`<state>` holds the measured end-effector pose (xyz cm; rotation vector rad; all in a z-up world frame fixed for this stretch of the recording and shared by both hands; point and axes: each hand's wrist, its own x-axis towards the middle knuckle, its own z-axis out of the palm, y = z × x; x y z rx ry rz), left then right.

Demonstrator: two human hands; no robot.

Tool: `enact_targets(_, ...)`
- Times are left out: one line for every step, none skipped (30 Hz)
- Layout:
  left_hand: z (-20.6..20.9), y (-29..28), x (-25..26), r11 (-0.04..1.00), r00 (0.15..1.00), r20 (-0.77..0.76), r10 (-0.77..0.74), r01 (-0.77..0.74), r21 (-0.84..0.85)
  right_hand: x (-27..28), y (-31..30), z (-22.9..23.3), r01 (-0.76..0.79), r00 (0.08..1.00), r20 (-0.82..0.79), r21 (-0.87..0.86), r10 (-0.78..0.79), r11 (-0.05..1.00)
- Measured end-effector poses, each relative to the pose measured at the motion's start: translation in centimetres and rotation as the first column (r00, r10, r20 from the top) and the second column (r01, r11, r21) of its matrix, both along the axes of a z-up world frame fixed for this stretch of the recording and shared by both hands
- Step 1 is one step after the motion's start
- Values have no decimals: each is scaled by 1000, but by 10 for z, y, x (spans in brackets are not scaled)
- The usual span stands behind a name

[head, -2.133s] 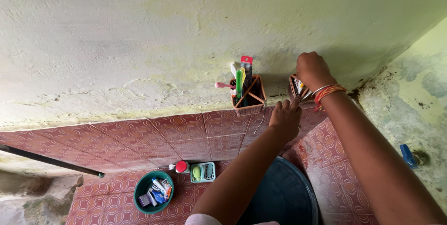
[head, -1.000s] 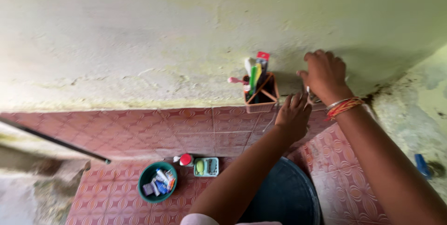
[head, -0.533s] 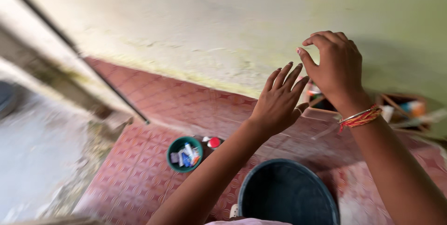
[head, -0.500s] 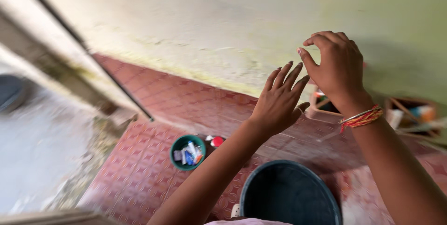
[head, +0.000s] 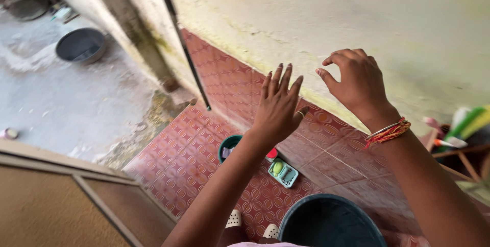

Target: The person sorts various toiletries from a green basin and places them into wall-mounted holders. They handle toothbrushes, toothpaste tubes, and small bottles, arranging them into designated compartments on the wall.

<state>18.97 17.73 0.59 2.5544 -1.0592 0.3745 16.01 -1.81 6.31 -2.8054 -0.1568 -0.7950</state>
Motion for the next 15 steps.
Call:
enact_targets(0, 10, 4, 1000, 1000, -10, 24, -24, 0, 7, 7, -2, -19, 1000, -9, 1, 19, 1000)
enact_targets(-1, 19, 8, 999, 999, -20, 49, -49, 0, 15, 14, -4, -32, 999, -26, 4, 32, 999)
enact_targets(-2, 29, 12, 998, 997, -32, 70, -70, 1, 22, 22, -7, -43, 998, -45, 7, 43, 999)
enact_targets(-4, 39, 16, 995, 994, -51, 95, -95, -4, 29, 29, -9, -54, 996, -64, 11, 54, 998)
enact_targets(-5, 48, 19, 993, 991, -71, 116, -117, -9, 34, 36, -12, -69, 994, -79, 13, 70, 997)
enact_targets(-8, 57, 23, 990, 986, -91, 137, -138, -14, 40, 44, -15, -85, 992, -94, 16, 86, 996)
enact_targets(-10, 65, 26, 986, 980, -108, 167, -168, -6, 45, 50, -18, -97, 989, -108, 19, 99, 995)
enact_targets(-13, 73, 30, 980, 973, -124, 197, -198, 2, 51, 56, -21, -110, 986, -124, 15, 111, 994)
enact_targets(-17, 80, 34, 974, 964, -140, 224, -225, 11, 57, 63, -25, -119, 983, -141, 11, 120, 993)
enact_targets(-20, 88, 40, 971, 962, -130, 238, -240, 4, 62, 69, -29, -129, 979, -157, 7, 129, 992)
enact_targets(-24, 95, 44, 967, 960, -122, 252, -254, -3, 67, 74, -33, -144, 976, -162, 14, 144, 990)
enact_targets(-28, 102, 49, 963, 958, -114, 265, -268, -9, 71, 79, -37, -158, 973, -166, 20, 159, 987)
enact_targets(-32, 109, 53, 959, 952, -113, 283, -284, 6, 76, 84, -43, -172, 969, -173, 28, 174, 985)
enact_targets(-37, 116, 56, 954, 947, -113, 301, -300, 21, 81, 88, -49, -170, 968, -186, 20, 170, 985)
enact_targets(-42, 123, 60, 948, 942, -112, 317, -315, 38, 87, 93, -56, -167, 966, -198, 11, 166, 986)
